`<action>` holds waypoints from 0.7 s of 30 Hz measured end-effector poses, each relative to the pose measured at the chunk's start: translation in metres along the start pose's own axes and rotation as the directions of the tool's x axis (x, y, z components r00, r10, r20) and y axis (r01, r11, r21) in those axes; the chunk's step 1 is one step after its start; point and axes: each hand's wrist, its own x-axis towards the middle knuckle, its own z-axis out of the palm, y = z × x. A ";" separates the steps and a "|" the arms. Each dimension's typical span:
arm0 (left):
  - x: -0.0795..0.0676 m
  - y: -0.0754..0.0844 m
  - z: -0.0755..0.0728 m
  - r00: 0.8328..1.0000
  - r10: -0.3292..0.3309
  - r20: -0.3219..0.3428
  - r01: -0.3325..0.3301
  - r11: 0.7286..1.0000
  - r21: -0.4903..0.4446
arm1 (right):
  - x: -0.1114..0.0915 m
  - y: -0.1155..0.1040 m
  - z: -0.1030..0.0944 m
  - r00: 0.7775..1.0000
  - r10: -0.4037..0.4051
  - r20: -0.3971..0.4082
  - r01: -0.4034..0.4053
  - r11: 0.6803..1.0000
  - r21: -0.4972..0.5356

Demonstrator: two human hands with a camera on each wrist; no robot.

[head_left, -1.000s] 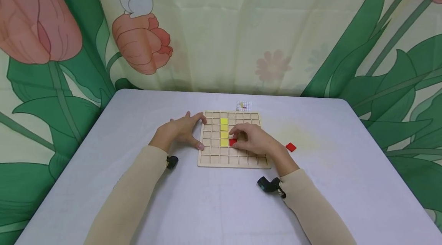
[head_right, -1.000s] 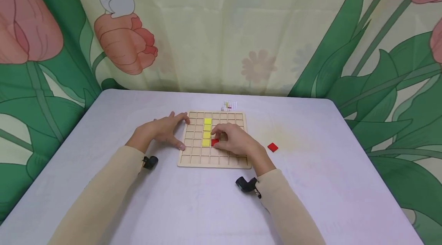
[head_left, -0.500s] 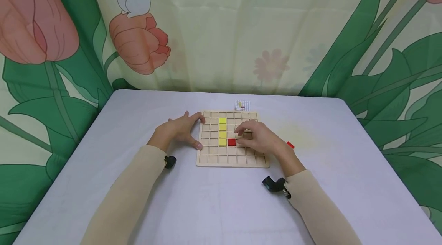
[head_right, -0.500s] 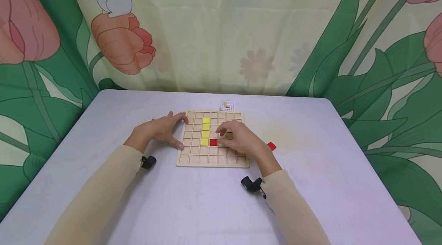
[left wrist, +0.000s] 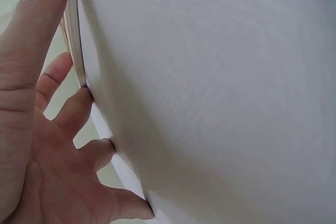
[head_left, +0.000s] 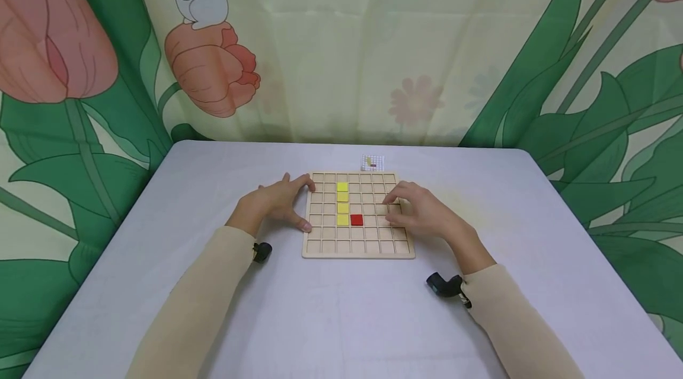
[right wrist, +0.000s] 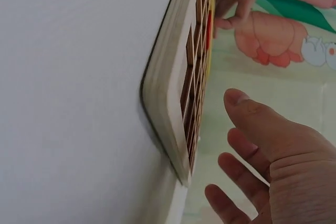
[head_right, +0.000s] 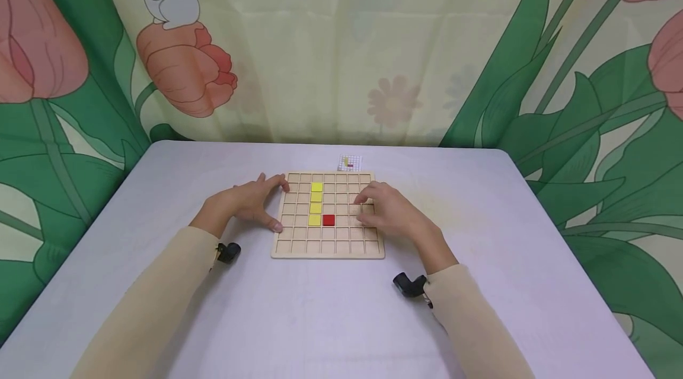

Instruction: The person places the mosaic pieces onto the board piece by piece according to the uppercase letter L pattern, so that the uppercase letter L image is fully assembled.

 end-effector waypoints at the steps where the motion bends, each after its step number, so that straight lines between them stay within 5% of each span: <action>1: -0.001 0.000 0.000 1.000 0.002 -0.002 -0.002 1.000 0.000 | -0.001 0.002 -0.002 1.000 -0.001 -0.005 0.001 1.000 0.002; 21: 0.003 -0.003 0.002 1.000 0.016 0.001 -0.016 1.000 0.004 | -0.041 0.038 -0.022 0.997 0.028 -0.065 -0.033 0.997 -0.072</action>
